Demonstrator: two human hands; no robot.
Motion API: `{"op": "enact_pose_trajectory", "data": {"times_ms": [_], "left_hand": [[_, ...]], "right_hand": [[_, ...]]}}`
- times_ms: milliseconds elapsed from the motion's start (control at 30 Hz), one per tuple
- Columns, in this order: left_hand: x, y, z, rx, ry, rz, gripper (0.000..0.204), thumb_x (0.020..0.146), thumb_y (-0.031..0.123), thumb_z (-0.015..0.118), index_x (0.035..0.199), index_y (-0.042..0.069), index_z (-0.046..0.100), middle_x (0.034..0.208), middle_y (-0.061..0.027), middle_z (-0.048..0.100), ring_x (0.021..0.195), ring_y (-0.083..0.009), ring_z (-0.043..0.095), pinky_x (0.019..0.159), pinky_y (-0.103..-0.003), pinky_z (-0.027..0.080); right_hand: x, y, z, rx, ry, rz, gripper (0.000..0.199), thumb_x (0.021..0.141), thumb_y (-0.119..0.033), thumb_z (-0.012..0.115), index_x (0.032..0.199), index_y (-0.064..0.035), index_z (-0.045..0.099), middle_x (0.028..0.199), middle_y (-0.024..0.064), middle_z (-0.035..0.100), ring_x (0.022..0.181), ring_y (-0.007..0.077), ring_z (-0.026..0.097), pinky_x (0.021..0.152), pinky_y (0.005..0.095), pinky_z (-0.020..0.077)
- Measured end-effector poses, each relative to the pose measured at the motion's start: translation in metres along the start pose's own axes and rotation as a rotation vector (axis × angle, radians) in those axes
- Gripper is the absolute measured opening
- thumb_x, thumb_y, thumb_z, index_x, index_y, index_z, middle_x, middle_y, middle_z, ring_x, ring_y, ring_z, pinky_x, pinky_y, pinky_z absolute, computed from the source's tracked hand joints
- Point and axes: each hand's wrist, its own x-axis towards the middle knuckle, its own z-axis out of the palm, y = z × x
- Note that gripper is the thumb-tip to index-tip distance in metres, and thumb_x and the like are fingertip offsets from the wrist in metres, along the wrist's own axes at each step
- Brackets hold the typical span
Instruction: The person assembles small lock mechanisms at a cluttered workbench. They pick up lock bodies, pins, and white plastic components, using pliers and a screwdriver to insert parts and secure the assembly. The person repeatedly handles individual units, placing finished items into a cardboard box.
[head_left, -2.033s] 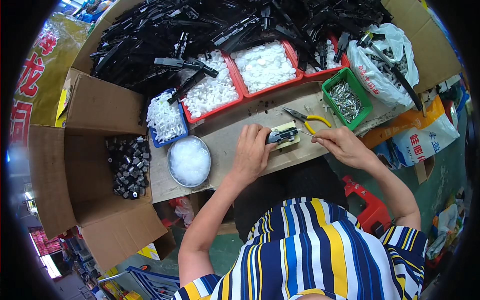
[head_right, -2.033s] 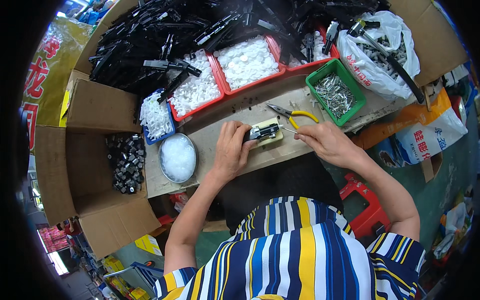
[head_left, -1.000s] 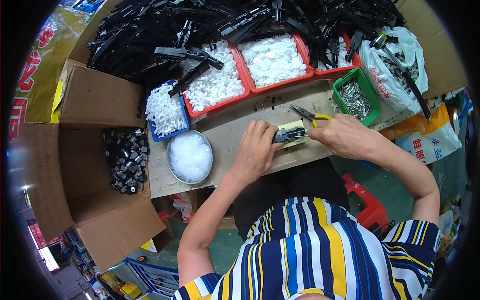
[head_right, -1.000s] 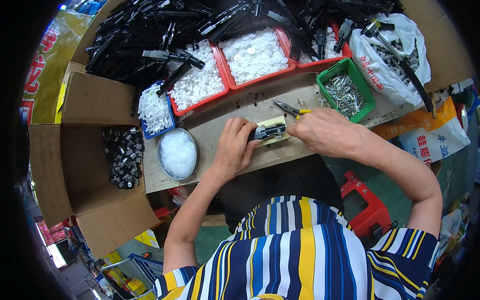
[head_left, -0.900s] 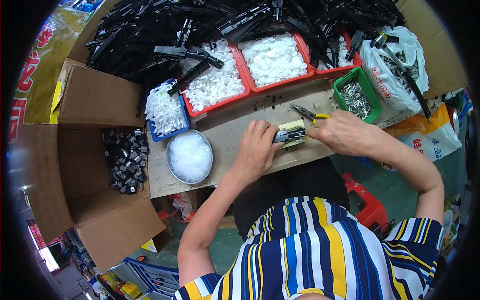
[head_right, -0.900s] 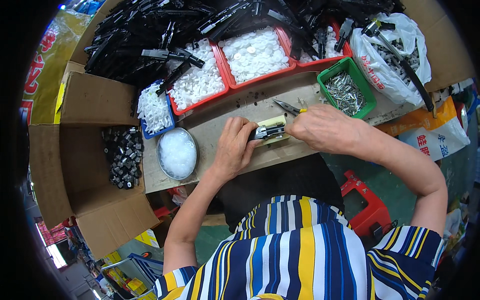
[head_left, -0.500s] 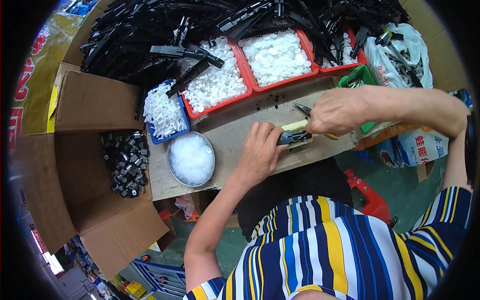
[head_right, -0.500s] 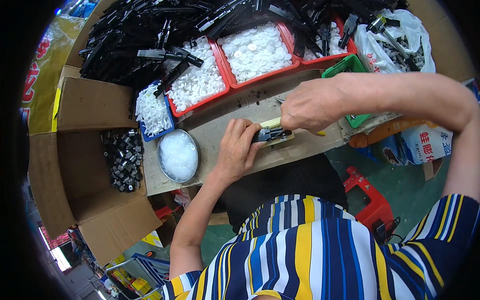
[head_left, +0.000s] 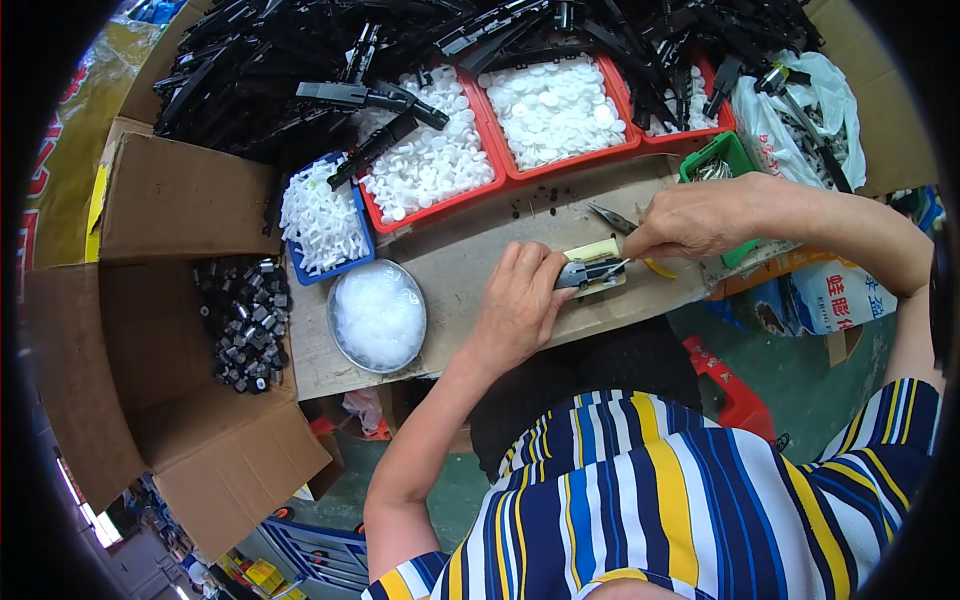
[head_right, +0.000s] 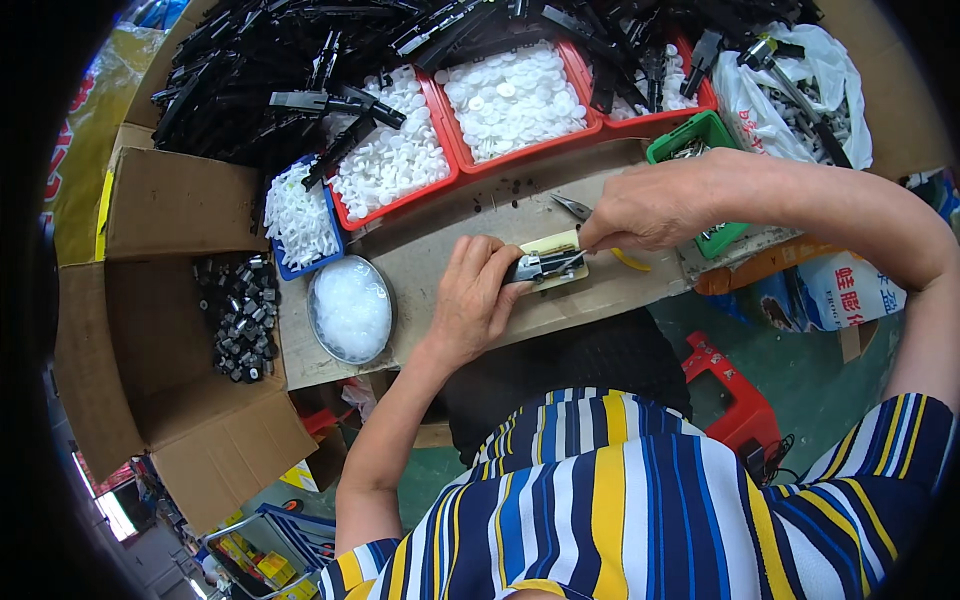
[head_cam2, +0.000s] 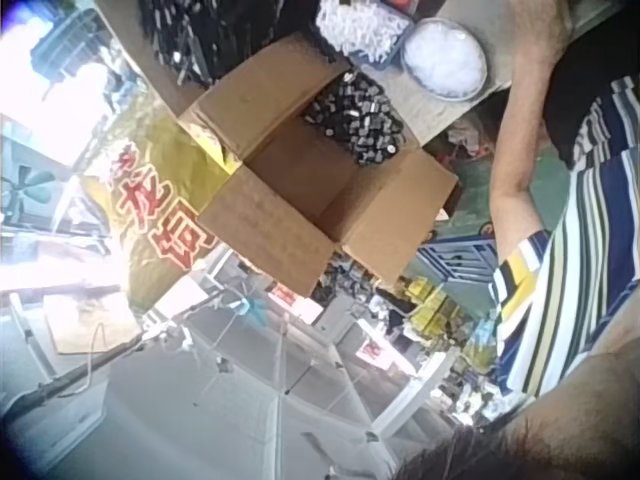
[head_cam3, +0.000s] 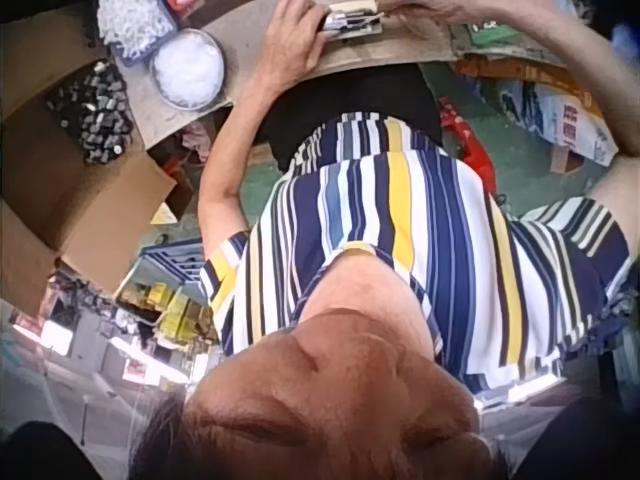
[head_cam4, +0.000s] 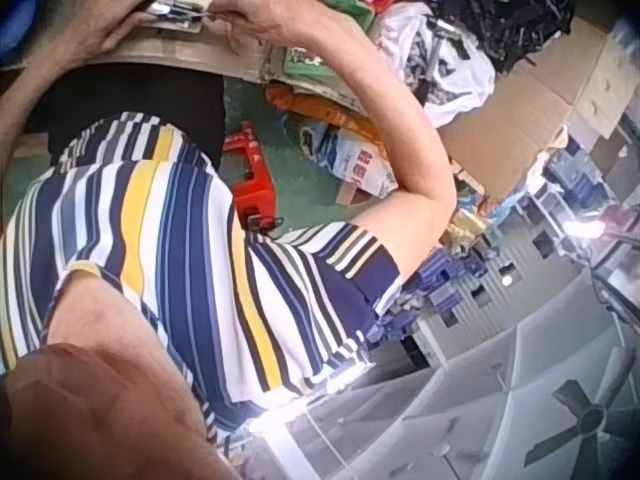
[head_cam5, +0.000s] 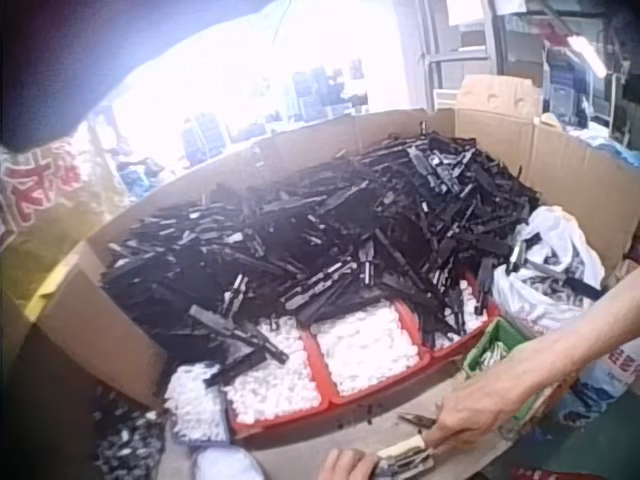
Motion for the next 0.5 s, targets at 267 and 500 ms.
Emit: {"op": "enact_pose_trajectory", "data": {"times_ms": [267,500], "left_hand": [[0.002,-0.001,0.0,0.012,0.01,0.026,0.033,0.084,0.01,0.072,0.112,-0.001,0.059,0.101,-0.0164,0.055,0.09,-0.0351,0.052,0.08,-0.044,0.046],[0.0,0.0,0.001,0.012,0.015,0.014,0.034,0.083,0.01,0.072,0.112,-0.001,0.059,0.1,-0.0166,0.054,0.091,-0.0353,0.051,0.081,-0.045,0.045]], "right_hand": [[0.001,-0.024,-0.008,-0.24,0.006,0.092,0.019,0.096,-0.014,0.056,0.104,-0.002,0.068,0.079,0.0214,0.067,0.081,0.04,0.069,0.07,0.0507,0.0527],[0.004,-0.026,-0.007,-0.582,0.078,-0.108,0.013,0.081,-0.005,0.067,0.092,0.0023,0.07,0.075,0.0173,0.071,0.076,0.0349,0.074,0.059,0.0439,0.0594]]}}
